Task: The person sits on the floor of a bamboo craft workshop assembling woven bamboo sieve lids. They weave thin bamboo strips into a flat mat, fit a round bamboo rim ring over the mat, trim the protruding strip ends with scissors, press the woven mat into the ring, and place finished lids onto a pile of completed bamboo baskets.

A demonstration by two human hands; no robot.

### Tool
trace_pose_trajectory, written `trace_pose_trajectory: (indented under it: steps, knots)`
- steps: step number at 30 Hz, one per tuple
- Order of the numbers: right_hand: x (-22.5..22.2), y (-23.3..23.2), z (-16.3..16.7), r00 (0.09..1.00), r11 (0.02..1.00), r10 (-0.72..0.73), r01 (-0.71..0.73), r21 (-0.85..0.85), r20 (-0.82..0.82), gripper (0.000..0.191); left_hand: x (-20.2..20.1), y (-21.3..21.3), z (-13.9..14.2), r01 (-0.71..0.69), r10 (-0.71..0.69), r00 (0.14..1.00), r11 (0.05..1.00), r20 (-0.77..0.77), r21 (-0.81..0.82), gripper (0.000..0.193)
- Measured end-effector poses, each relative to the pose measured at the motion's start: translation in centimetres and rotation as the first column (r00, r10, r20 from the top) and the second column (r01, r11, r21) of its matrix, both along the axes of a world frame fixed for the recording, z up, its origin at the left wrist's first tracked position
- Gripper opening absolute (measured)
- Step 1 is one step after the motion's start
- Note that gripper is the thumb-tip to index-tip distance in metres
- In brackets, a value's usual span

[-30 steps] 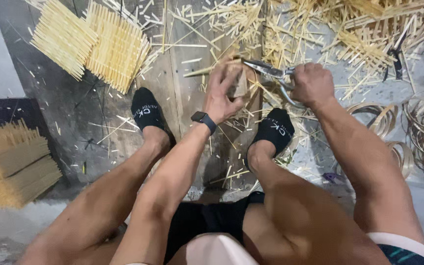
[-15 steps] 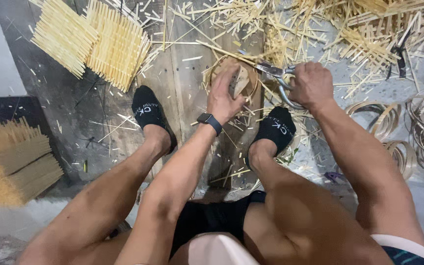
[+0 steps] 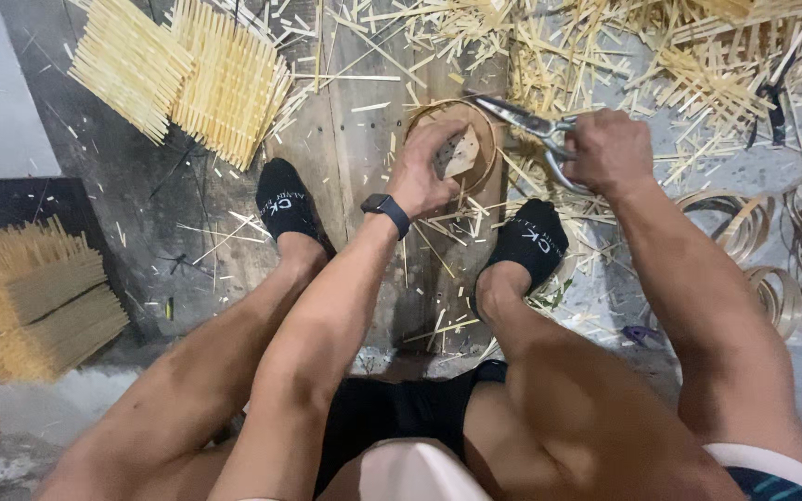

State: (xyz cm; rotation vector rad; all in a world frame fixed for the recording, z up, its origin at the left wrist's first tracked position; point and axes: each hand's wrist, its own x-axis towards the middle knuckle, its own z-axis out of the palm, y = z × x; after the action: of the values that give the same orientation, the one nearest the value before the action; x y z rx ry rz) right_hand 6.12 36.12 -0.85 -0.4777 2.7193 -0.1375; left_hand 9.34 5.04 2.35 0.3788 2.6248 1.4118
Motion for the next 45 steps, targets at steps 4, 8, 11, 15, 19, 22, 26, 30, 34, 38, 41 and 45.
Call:
trace_pose_trajectory:
  steps: [4, 8, 11, 15, 19, 22, 26, 30, 34, 38, 41, 45]
  knots:
    - [0.4, 0.1, 0.1, 0.993, 1.000, 0.019, -0.021, -0.021, -0.112, 0.070, 0.0, -0.2, 0.6, 0.028, -0.029, 1.000, 1.000, 0.010, 0.009, 0.071]
    - [0.4, -0.2, 0.6, 0.989, 0.999, 0.036, -0.037, -0.002, -0.144, 0.069, -0.5, -0.5, 0.9, 0.132, -0.132, 0.991, 0.991, 0.036, -0.005, 0.072]
    - [0.2, 0.6, 1.6, 0.973, 0.997, 0.081, -0.076, 0.034, -0.215, 0.075, -0.3, -0.4, 0.8, 0.087, -0.092, 0.987, 0.995, 0.132, 0.041, 0.074]
    - [1.3, 1.7, 2.9, 0.994, 0.999, 0.036, -0.032, 0.042, -0.107, 0.079, 0.7, 0.5, 0.6, 0.022, -0.019, 0.999, 0.996, 0.039, -0.086, 0.081]
    - [1.7, 0.8, 2.1, 0.987, 0.999, 0.049, -0.046, 0.021, -0.154, 0.063, 0.3, 1.0, 1.3, 0.197, -0.197, 0.980, 0.965, 0.018, -0.171, 0.083]
    - [1.0, 1.0, 1.4, 0.985, 0.999, 0.050, -0.048, 0.014, -0.163, 0.044, -0.1, 1.7, 2.5, 0.255, -0.252, 0.967, 0.938, 0.040, -0.235, 0.084]
    - [0.5, 3.4, 1.9, 0.997, 0.998, 0.006, -0.011, 0.069, 0.081, 0.039, 1.6, 4.2, 4.3, -0.076, 0.130, 0.984, 0.925, 0.124, -0.372, 0.069]
    - [0.6, 3.7, 3.2, 0.990, 0.998, 0.058, -0.059, 0.000, -0.129, 0.044, 2.4, 6.7, 4.3, -0.251, 0.265, 0.964, 0.939, 0.028, -0.234, 0.056]
    - [-0.5, 2.4, 3.5, 0.999, 0.994, 0.027, -0.024, 0.111, -0.029, 0.040, 1.7, 6.5, 3.6, -0.127, 0.133, 0.991, 0.979, 0.031, -0.157, 0.053]
    - [-0.4, 4.5, 4.3, 0.937, 0.988, -0.098, 0.053, 0.142, 0.336, 0.041, 1.4, 4.9, 3.3, 0.022, -0.018, 1.000, 0.981, 0.024, -0.195, 0.052]
    - [1.0, 5.1, 4.1, 0.994, 0.998, 0.067, -0.067, -0.005, -0.090, 0.034, 1.5, 4.1, 3.2, 0.069, -0.057, 0.996, 0.974, 0.063, -0.214, 0.051]
    - [1.5, 3.5, 2.9, 0.998, 0.996, 0.062, -0.060, 0.066, -0.026, 0.051, 0.9, 3.6, 3.6, 0.258, -0.254, 0.966, 0.945, 0.043, -0.200, 0.056]
